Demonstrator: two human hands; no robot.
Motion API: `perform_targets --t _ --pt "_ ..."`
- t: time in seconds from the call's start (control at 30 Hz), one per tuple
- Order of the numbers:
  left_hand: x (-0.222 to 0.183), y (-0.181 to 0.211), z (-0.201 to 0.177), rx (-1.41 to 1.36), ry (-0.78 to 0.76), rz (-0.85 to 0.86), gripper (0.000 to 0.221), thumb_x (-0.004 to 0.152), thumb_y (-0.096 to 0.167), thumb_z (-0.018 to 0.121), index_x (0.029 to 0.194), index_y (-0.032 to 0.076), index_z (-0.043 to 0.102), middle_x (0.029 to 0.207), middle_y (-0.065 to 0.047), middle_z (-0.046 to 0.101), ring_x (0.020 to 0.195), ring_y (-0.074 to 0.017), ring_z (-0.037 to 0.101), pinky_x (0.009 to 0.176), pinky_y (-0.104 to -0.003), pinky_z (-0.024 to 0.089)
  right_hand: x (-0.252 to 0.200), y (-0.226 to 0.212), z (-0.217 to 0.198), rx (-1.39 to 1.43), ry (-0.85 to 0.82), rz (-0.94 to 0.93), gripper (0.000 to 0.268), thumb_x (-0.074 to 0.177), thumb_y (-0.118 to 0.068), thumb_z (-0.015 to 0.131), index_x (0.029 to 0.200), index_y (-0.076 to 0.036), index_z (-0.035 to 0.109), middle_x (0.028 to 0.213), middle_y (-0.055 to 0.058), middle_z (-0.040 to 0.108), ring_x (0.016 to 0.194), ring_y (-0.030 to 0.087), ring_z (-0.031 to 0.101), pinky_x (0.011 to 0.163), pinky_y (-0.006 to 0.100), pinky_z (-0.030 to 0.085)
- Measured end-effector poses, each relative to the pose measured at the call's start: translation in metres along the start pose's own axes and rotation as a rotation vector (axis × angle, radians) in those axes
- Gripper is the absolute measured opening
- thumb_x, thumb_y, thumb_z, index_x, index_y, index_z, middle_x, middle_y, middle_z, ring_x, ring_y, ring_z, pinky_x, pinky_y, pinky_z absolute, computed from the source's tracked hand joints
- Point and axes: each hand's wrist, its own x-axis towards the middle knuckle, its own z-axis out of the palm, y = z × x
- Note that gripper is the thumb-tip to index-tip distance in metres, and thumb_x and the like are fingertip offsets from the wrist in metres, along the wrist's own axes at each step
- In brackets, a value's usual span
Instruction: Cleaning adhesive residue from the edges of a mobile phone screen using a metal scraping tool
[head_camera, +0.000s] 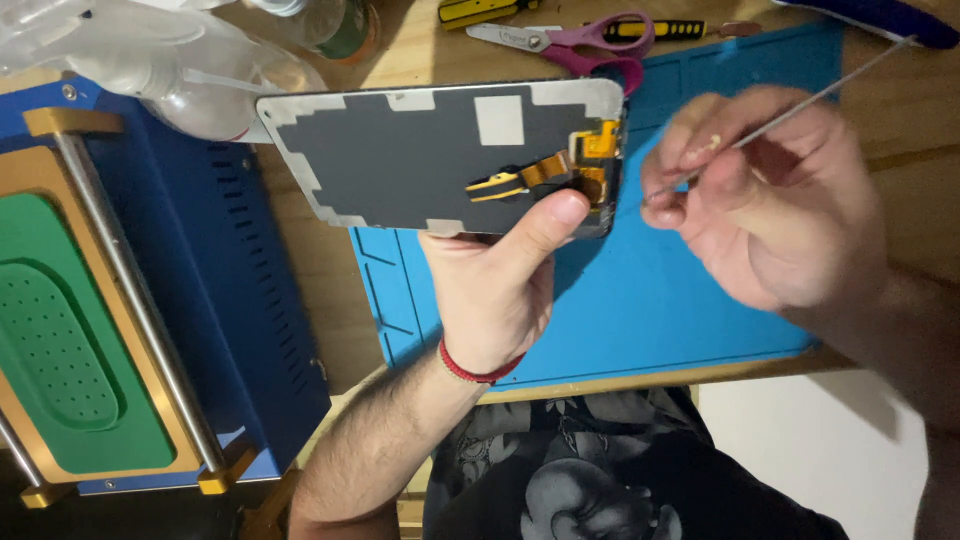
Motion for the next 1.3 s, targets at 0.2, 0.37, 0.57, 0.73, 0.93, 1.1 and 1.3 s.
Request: perform_targets --t 0.2,0.37,0.57,0.73,0.93,1.1,1.3 --pt "-0.008 -0.006 -0.006 -0.054 -0.007 -0.051 0.041 0.111 -0.012 0.077 0.149 0.002 0.069 0.147 -0.014 0.075 0.135 -0.0247 0.073 0.125 -0.042 0.061 -0.005 0.009 -0.007 -0.048 0.189 0.016 0.017 0.107 -0.006 0.075 0.121 -0.008 0.066 0.118 0.020 0.079 0.102 0.026 0.085 0.088 0.032 0.076" --pt "-0.011 -0.007 -0.007 -0.059 0.036 -0.163 0.040 0.104 -0.014 0.079 0.141 -0.001 0.070 0.132 -0.015 0.079 0.117 -0.0227 0.077 0.096 -0.035 0.073 -0.007 0.008 0.007 -0.110 0.171 -0.038 0.020 0.108 -0.007 0.072 0.117 -0.008 0.055 0.119 0.025 0.077 0.094 0.031 0.085 0.077 0.032 0.076" --pt "-0.011 -0.016 -0.006 -0.030 -0.045 -0.059 0.040 0.109 -0.008 0.080 0.147 0.003 0.070 0.144 -0.012 0.077 0.133 -0.0231 0.074 0.127 -0.041 0.058 -0.006 0.016 0.005 -0.390 0.126 -0.274 0.020 0.110 -0.004 0.070 0.117 -0.006 0.051 0.107 0.021 0.073 0.108 0.027 0.083 0.087 0.037 0.078" --pt "-0.030 0.001 -0.008 0.897 0.076 -0.489 0.078 0.092 0.020 0.091 0.052 0.023 0.024 0.055 0.014 0.032 0.052 -0.0033 0.026 0.048 -0.031 0.015 -0.006 0.019 -0.001 -0.324 0.245 -0.246 0.027 0.103 -0.003 0.081 0.114 -0.011 0.058 0.102 0.002 0.063 0.085 0.005 0.062 0.077 0.018 0.050" --pt "-0.005 0.032 0.020 0.930 -0.602 0.137 0.030 0.110 0.013 0.081 0.138 0.009 0.071 0.138 -0.010 0.068 0.123 -0.0272 0.070 0.113 -0.039 0.059 0.009 -0.040 -0.003 -0.421 0.001 -0.207 0.031 0.108 -0.037 0.064 0.113 -0.017 0.041 0.080 0.004 0.040 0.063 0.015 0.045 0.072 0.032 0.044" --pt "0.017 0.042 0.016 0.364 -0.495 -0.425 0.064 0.117 0.045 0.049 0.161 -0.002 0.050 0.148 -0.025 0.065 0.120 -0.0317 0.078 0.100 -0.044 0.075 0.013 -0.056 0.003 -0.542 -0.045 -0.181 0.019 0.106 -0.001 0.064 0.114 -0.002 0.047 0.090 0.018 0.063 0.086 0.028 0.077 0.087 0.037 0.066" --pt "0.005 0.034 0.024 0.564 -0.465 -0.323 0.078 0.098 0.023 0.088 0.163 0.008 0.048 0.132 -0.008 0.070 0.102 -0.0140 0.076 0.094 -0.030 0.073 0.010 -0.046 0.016 -0.652 0.022 -0.127 0.021 0.107 0.001 0.070 0.116 0.006 0.052 0.101 0.021 0.068 0.097 0.032 0.085 0.087 0.034 0.073"
